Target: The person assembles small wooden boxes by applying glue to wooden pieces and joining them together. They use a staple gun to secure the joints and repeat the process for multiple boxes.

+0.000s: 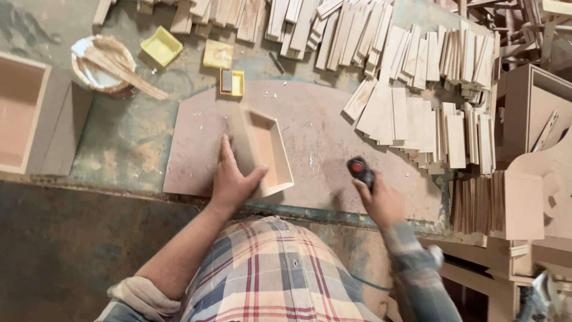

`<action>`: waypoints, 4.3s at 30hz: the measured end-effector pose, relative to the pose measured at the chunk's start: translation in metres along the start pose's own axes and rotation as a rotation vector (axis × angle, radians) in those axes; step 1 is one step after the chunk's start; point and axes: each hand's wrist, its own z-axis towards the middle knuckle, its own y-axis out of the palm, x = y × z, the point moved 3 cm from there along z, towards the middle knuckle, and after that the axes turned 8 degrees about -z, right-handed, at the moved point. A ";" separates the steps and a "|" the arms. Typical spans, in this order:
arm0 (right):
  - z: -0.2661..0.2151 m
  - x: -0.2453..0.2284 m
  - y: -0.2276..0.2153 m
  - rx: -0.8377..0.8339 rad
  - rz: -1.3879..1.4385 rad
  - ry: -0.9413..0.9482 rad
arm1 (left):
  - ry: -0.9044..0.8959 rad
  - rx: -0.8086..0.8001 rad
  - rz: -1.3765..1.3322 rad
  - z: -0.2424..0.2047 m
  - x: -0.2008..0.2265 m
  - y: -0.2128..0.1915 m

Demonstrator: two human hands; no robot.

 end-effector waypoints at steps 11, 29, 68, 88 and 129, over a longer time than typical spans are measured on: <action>-0.002 -0.067 0.045 0.126 0.681 -0.598 | 0.674 -0.953 0.838 0.074 0.054 0.061; -0.029 -0.102 0.005 0.297 0.761 -0.608 | 0.355 -0.378 0.081 -0.030 0.036 0.052; -0.017 -0.078 0.036 0.455 0.584 -0.616 | 0.776 -0.361 0.312 -0.026 0.050 0.051; 0.001 0.047 0.118 -0.298 0.618 0.119 | 0.813 -0.290 0.378 -0.023 0.063 0.054; -0.081 -0.051 -0.117 -0.593 0.781 -0.034 | 0.758 -0.394 0.228 -0.025 0.019 0.061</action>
